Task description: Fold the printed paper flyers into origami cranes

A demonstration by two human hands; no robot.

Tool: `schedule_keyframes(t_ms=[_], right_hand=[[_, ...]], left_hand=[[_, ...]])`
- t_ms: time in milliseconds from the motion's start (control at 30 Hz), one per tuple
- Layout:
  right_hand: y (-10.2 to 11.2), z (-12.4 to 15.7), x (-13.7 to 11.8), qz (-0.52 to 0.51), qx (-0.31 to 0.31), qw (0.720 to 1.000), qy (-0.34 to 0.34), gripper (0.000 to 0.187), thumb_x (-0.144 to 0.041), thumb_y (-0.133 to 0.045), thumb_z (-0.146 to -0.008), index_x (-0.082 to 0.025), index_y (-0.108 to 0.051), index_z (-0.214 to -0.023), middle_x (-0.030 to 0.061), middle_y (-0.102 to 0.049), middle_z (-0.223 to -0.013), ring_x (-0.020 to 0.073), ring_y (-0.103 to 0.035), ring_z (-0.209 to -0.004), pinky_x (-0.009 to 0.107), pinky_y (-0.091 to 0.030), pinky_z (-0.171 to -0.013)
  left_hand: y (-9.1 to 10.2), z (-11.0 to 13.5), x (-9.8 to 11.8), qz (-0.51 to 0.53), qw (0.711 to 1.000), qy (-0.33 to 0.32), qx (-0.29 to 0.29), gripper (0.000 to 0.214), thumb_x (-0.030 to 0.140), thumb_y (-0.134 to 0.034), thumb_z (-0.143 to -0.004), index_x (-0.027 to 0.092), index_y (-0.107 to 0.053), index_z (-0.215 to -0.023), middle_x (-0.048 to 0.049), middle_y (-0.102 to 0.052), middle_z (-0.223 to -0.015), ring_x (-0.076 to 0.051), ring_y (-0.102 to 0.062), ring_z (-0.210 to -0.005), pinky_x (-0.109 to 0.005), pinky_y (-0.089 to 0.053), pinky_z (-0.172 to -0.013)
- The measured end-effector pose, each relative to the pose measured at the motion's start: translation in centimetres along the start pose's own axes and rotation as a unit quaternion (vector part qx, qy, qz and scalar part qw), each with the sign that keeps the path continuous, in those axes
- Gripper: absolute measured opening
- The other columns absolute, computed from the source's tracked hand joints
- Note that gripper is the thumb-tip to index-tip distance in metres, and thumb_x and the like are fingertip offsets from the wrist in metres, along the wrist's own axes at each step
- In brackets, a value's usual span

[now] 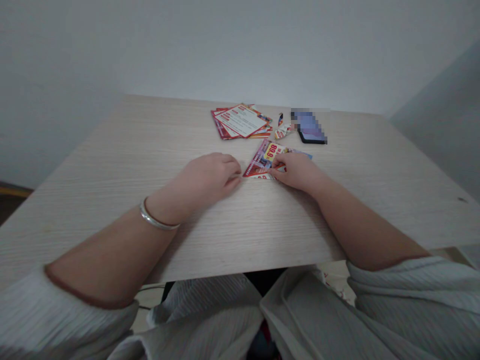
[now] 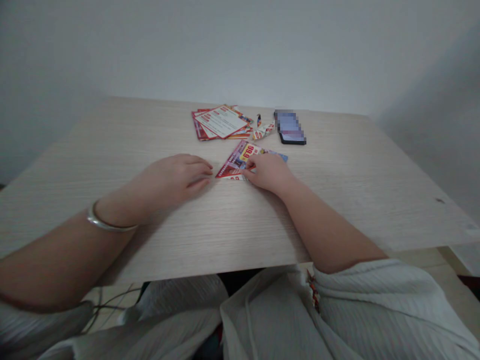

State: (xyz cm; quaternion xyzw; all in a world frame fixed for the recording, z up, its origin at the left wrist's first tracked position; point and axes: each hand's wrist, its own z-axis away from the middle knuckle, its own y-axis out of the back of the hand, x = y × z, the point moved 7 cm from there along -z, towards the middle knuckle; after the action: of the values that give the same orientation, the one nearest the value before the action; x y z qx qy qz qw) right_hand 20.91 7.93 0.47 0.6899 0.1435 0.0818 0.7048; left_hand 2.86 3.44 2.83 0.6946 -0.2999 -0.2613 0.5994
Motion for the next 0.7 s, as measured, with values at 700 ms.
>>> schedule_keyframes(t_ms=[700], right_hand=[[1.0,0.9,1.9,-0.134,-0.002,0.990,-0.052,0.016,-0.024,-0.064,-0.094,-0.019,-0.074,-0.104,0.0086,-0.079,-0.101,0.0204,-0.066,-0.081,0.030,-0.042,-0.069]], left_hand=[[-1.6,-0.4,2.7,-0.013,0.998,-0.066,-0.009,0.052,0.044,-0.042,-0.109,0.008,-0.062,-0.142,-0.0203,-0.066,-0.128,-0.033,-0.060,-0.115,-0.047,-0.049,-0.104]])
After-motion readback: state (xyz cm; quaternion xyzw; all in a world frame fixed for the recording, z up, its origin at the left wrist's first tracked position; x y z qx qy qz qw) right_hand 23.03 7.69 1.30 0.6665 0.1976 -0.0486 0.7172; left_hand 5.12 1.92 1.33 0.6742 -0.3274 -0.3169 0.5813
